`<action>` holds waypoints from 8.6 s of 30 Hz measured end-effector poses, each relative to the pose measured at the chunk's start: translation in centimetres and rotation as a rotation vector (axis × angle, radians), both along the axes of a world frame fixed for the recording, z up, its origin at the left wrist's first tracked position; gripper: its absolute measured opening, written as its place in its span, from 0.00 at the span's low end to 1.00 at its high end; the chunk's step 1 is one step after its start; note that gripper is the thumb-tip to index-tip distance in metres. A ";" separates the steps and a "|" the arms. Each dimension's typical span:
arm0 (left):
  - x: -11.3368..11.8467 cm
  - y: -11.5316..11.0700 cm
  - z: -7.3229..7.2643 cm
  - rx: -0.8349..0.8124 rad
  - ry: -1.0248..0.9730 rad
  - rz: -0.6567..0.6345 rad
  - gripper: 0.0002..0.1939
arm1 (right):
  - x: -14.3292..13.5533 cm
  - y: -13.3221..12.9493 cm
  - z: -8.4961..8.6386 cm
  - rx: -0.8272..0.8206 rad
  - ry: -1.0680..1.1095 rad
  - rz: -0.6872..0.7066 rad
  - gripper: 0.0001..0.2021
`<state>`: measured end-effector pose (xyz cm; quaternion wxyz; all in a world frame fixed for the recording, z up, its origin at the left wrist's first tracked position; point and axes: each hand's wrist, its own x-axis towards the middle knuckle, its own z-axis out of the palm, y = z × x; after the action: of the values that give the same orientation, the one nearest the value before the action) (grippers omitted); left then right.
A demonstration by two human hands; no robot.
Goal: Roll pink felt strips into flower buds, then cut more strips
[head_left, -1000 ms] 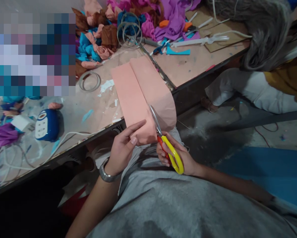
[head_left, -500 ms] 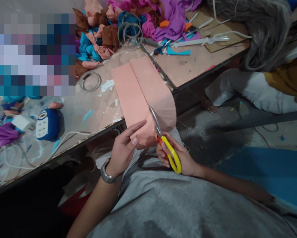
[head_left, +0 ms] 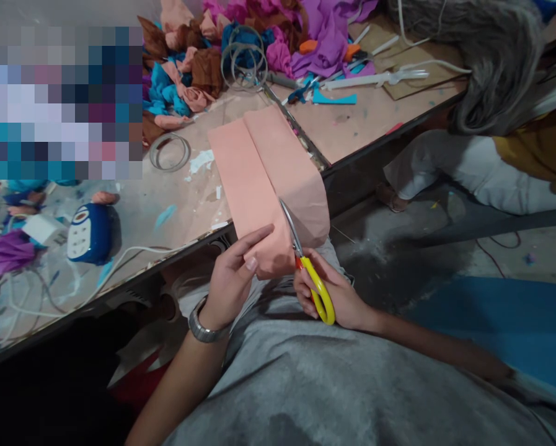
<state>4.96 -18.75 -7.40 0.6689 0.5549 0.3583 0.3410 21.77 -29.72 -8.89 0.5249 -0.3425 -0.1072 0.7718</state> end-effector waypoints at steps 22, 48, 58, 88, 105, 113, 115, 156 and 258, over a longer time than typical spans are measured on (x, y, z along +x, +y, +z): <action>-1.3 -2.1 -1.0 0.104 0.069 -0.120 0.25 | 0.7 -0.3 -0.5 -0.014 0.096 0.007 0.20; -0.8 1.2 -0.2 0.192 0.058 -0.177 0.28 | 0.6 0.0 -0.5 -0.012 0.110 -0.011 0.24; -1.0 1.0 -0.2 0.134 0.057 -0.182 0.28 | 0.4 -0.2 -0.9 0.009 0.115 -0.031 0.24; -1.0 0.3 -0.1 0.084 0.040 -0.164 0.29 | -0.2 -0.4 -0.4 0.003 0.025 -0.030 0.20; -1.3 -0.2 -0.2 0.165 0.076 -0.155 0.29 | 0.2 -0.9 -0.9 -0.035 0.085 0.024 0.22; -1.3 0.1 0.1 0.175 0.048 -0.132 0.27 | 0.9 -1.3 -0.6 -0.069 0.125 0.042 0.22; -1.4 0.0 0.0 0.189 0.049 -0.145 0.27 | 1.0 -1.0 -0.5 -0.053 0.104 0.051 0.20; -1.6 1.9 0.5 0.237 0.079 -0.226 0.25 | 0.0 0.2 -0.5 0.117 0.062 0.017 0.29; -1.2 0.4 1.1 0.327 0.193 -0.213 0.27 | -1.1 0.0 0.0 0.065 0.067 0.017 0.19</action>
<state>3.77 -18.31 -6.32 0.5648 0.7208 0.2999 0.2673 20.66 -29.77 -8.93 0.5323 -0.2982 -0.1175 0.7835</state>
